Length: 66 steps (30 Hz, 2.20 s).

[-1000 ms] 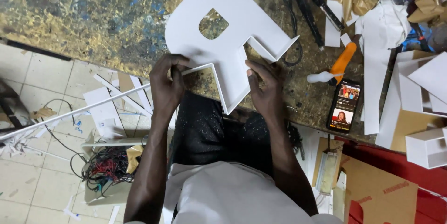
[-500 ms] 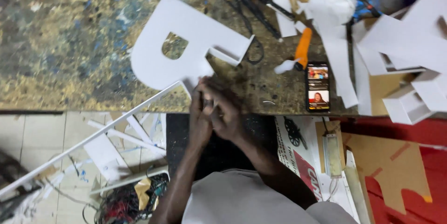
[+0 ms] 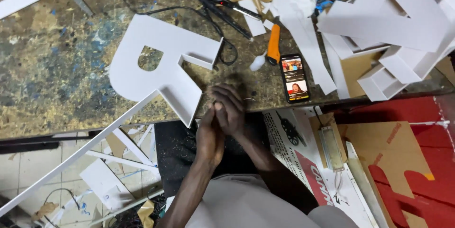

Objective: The person assembles a large white letter 'R' on a cluttered workbench. They use a hot glue gun to apply adhesive to the edges of the letter and attach a long white strip to form the letter's structure. The person also uses a small white bottle to apply glue to specific joints.

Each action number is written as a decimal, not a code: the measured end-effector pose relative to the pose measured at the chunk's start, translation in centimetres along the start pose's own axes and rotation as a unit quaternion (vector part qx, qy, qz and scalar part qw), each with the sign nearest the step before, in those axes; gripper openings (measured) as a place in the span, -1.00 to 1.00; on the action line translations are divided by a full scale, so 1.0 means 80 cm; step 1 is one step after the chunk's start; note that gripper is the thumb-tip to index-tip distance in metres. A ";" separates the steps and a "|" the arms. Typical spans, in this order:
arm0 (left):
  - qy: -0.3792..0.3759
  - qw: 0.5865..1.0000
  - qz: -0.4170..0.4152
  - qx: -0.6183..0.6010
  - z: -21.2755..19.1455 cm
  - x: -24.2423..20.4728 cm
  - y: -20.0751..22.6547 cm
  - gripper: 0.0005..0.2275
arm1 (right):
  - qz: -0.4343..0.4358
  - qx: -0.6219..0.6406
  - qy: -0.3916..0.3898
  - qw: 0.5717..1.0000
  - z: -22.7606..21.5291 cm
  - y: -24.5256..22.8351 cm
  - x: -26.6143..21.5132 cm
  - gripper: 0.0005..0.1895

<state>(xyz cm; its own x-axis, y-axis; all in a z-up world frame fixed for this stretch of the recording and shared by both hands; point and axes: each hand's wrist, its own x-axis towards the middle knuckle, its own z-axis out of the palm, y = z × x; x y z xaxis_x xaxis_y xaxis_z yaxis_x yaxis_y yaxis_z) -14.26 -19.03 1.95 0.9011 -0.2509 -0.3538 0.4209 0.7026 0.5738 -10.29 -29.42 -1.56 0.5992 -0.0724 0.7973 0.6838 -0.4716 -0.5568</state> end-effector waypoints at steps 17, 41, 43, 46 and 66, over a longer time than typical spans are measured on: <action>-0.119 0.938 -0.028 0.324 0.030 0.108 -0.071 -0.72 | 0.223 -0.314 0.135 0.913 -0.215 0.131 -0.063 -0.56; -0.183 0.937 -0.037 0.294 0.016 0.078 -0.113 -0.70 | 0.257 -0.302 0.039 0.917 -0.329 0.142 -0.064 -0.36; -0.186 0.936 -0.038 0.295 0.018 0.074 -0.102 -0.67 | 0.275 -0.258 0.063 0.924 -0.314 0.118 -0.052 -0.43; -0.195 0.933 -0.047 0.298 0.022 0.071 -0.086 -0.63 | 0.316 -0.206 0.103 0.920 -0.310 0.090 -0.041 -0.49; -0.315 0.904 -0.004 0.290 0.043 0.067 -0.071 -0.51 | 0.504 0.197 0.370 0.755 -0.223 0.015 -0.007 -0.66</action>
<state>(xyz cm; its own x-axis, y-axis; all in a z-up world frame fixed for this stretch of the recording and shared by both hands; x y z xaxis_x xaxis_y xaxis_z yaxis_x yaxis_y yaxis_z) -11.47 -26.63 -0.62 0.7017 -0.7120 0.0257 0.2470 0.2770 0.9286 -17.23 -45.60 1.44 0.6009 -0.7601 -0.2473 0.1927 0.4380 -0.8781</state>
